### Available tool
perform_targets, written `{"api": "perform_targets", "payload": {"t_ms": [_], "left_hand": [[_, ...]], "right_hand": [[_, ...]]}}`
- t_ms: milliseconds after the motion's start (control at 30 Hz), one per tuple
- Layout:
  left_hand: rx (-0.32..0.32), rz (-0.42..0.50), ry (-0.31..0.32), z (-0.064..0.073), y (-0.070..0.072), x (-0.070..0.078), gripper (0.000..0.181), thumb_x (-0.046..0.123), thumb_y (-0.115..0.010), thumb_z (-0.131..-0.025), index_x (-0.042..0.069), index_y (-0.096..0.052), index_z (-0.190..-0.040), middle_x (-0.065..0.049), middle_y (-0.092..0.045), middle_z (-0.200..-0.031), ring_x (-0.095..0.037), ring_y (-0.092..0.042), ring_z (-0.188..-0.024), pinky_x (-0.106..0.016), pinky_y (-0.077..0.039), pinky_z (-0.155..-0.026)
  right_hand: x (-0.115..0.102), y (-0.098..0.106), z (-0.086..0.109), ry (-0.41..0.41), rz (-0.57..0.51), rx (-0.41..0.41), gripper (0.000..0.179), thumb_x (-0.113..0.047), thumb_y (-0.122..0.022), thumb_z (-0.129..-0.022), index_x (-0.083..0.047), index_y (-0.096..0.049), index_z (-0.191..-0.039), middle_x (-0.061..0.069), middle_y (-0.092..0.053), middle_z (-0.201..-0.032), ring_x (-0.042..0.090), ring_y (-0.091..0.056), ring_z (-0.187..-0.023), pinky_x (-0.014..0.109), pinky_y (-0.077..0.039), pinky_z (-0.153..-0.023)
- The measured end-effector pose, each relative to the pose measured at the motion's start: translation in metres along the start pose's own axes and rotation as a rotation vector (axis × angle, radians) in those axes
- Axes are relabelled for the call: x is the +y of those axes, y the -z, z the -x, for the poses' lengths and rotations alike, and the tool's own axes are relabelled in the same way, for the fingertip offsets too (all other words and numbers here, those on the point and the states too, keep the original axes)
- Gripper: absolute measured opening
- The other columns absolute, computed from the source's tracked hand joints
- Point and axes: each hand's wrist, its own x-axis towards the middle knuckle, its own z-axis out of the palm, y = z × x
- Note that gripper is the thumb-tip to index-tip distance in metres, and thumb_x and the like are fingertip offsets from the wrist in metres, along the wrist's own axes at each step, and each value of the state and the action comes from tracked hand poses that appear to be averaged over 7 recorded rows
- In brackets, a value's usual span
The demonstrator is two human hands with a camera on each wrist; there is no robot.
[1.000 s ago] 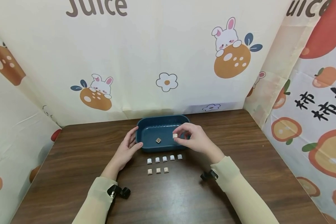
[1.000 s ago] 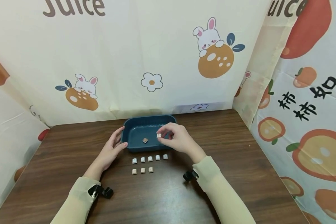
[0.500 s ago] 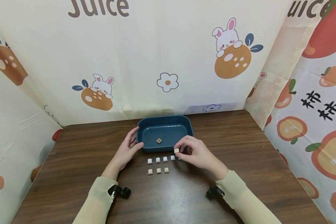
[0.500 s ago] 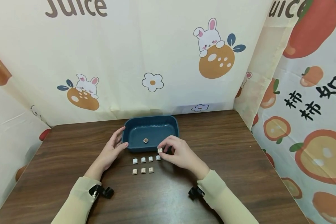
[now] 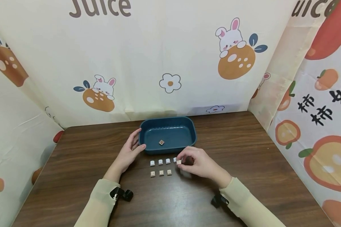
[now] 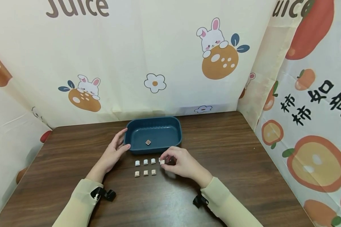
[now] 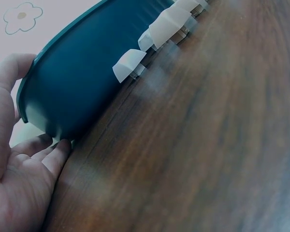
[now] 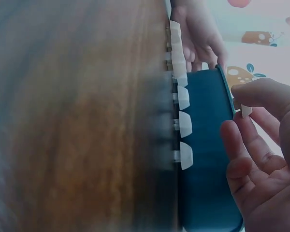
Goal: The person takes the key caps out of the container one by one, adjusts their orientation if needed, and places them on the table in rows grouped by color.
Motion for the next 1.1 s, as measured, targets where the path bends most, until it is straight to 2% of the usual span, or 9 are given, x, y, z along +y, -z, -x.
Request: {"api": "perform_targets", "payload": {"t_ms": [267, 567, 1100], "left_hand": [[-0.003, -0.005, 0.01, -0.001, 0.001, 0.001, 0.074, 0.019, -0.067, -0.111, 0.028, -0.027, -0.173, -0.011, -0.027, -0.179, -0.033, -0.029, -0.165, -0.055, -0.025, -0.132], [-0.005, -0.003, 0.016, -0.002, 0.002, 0.001, 0.075, 0.019, -0.067, -0.111, 0.026, -0.027, -0.174, -0.012, -0.026, -0.18, -0.035, -0.028, -0.165, -0.056, -0.024, -0.132], [-0.003, -0.007, 0.02, -0.001, 0.001, 0.002, 0.074, 0.018, -0.066, -0.111, 0.027, -0.027, -0.174, -0.012, -0.027, -0.18, -0.034, -0.028, -0.165, -0.056, -0.024, -0.132]], "right_hand": [[-0.002, -0.005, 0.001, -0.06, -0.019, -0.055, 0.023, -0.015, -0.09, -0.093, -0.021, -0.08, -0.112, -0.011, -0.073, -0.103, 0.012, -0.069, -0.086, 0.024, -0.053, -0.063], [-0.001, -0.01, 0.004, -0.104, 0.007, -0.065, 0.021, -0.015, -0.091, -0.091, -0.021, -0.08, -0.108, -0.01, -0.074, -0.097, 0.009, -0.068, -0.086, 0.026, -0.057, -0.066], [0.002, -0.018, 0.007, -0.134, 0.059, -0.104, 0.019, -0.016, -0.093, -0.09, -0.019, -0.08, -0.104, -0.009, -0.072, -0.091, 0.004, -0.064, -0.076, 0.023, -0.056, -0.065]]}}
